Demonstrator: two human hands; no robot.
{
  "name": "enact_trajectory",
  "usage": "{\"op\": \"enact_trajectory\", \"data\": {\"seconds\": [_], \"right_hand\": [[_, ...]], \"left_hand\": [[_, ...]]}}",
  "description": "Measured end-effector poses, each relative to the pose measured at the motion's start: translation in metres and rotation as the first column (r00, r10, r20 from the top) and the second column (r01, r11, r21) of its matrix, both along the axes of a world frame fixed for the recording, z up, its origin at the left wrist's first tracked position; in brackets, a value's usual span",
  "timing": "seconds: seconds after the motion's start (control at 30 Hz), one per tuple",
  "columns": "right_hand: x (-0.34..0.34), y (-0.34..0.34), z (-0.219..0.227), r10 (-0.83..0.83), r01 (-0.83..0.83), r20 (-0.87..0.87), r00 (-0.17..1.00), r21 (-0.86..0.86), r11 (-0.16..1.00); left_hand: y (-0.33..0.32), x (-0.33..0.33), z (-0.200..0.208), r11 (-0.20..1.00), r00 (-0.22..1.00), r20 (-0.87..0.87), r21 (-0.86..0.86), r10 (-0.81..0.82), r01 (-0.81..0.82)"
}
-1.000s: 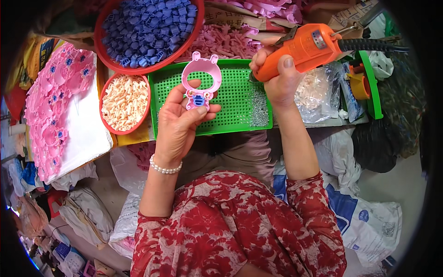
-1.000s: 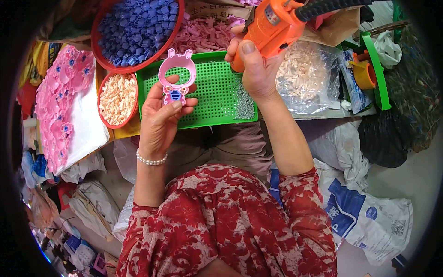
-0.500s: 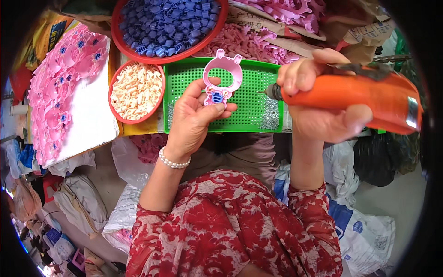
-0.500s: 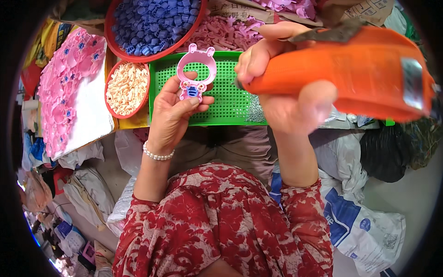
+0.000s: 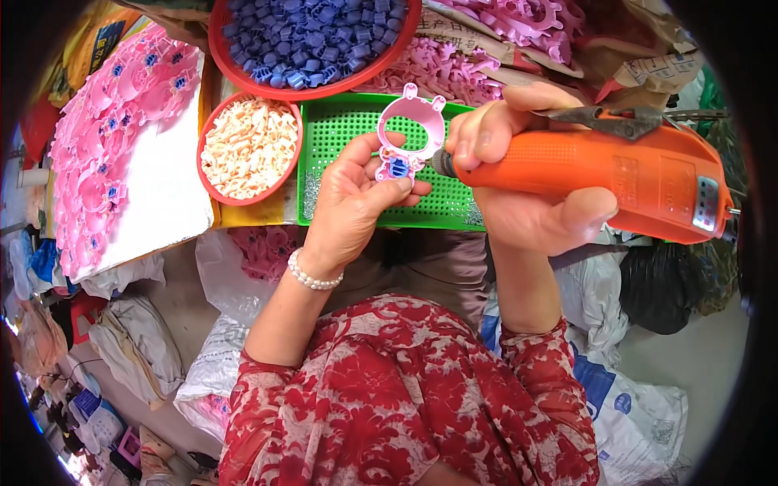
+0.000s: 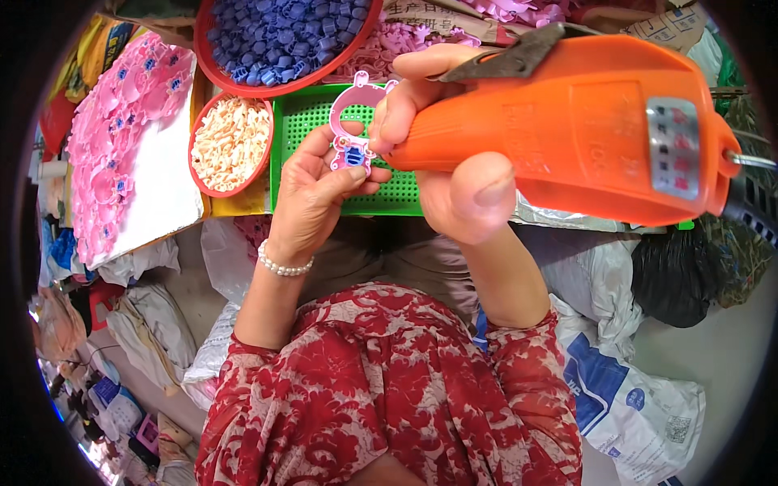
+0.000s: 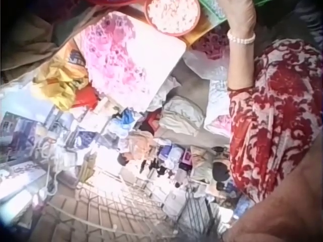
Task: Assembling small plastic toy components using a handheld heat/glue tool.
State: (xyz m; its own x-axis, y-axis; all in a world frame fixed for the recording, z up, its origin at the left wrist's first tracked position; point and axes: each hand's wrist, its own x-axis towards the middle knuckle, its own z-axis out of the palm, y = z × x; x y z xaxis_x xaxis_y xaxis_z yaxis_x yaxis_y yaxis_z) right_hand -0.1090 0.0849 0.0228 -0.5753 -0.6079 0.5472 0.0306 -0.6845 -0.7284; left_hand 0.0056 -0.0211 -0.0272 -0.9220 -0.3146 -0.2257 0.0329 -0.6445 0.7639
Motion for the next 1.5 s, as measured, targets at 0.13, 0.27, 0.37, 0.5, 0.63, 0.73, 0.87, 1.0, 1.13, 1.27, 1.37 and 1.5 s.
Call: {"op": "enact_trajectory", "data": {"seconds": [0.13,0.27,0.37,0.5,0.63,0.73,0.87,1.0,1.13,1.27,1.37,1.5], "right_hand": [[0.006,0.001,0.005,-0.077,0.064,0.061,0.995,0.19,0.98],[0.001,-0.003,-0.005,-0.017,0.014,0.056,0.998,0.047,0.999],[0.001,-0.003,-0.006,-0.012,0.006,0.079,0.997,0.075,0.997],[0.003,-0.003,-0.01,-0.06,0.043,0.11,0.992,0.152,0.988],[0.005,-0.005,-0.012,-0.086,0.08,0.016,0.996,0.211,0.974],[0.008,-0.007,-0.013,-0.12,0.118,-0.004,0.993,0.223,0.968],[0.01,-0.011,-0.012,-0.139,0.152,-0.071,0.988,0.243,0.958],[0.006,-0.016,-0.014,-0.111,0.12,-0.048,0.993,0.244,0.962],[0.007,-0.017,-0.013,-0.138,0.146,-0.054,0.989,0.211,0.967],[0.006,-0.016,-0.013,-0.144,0.154,-0.065,0.987,0.19,0.97],[0.006,-0.014,-0.014,-0.151,0.157,-0.049,0.987,0.17,0.973],[0.008,-0.009,-0.008,-0.151,0.164,-0.077,0.986,0.221,0.961]], "left_hand": [[0.0,0.0,0.001,1.0,1.0,-0.005,0.004,-0.003,0.003],[0.0,-0.001,0.0,1.0,1.0,-0.011,0.01,-0.011,0.012],[0.0,0.0,0.0,1.0,1.0,-0.01,0.015,-0.01,0.011],[0.0,-0.001,0.001,1.0,1.0,-0.008,0.027,-0.014,0.014],[0.001,0.0,-0.001,1.0,1.0,-0.009,0.021,0.01,-0.01],[0.001,-0.001,-0.002,0.999,1.0,0.001,0.031,0.023,-0.023],[0.001,-0.001,-0.004,0.999,0.999,0.001,0.042,0.034,-0.034],[0.003,-0.001,-0.004,0.997,0.997,-0.008,0.043,0.072,-0.071],[0.004,0.0,-0.002,0.996,0.997,0.001,0.039,0.075,-0.075],[0.004,0.0,-0.003,0.998,0.998,0.005,0.026,0.061,-0.061],[0.003,0.0,-0.003,0.999,0.999,0.001,0.01,0.052,-0.052],[-0.001,-0.001,-0.003,0.999,1.0,-0.008,0.049,-0.008,0.008]]}}
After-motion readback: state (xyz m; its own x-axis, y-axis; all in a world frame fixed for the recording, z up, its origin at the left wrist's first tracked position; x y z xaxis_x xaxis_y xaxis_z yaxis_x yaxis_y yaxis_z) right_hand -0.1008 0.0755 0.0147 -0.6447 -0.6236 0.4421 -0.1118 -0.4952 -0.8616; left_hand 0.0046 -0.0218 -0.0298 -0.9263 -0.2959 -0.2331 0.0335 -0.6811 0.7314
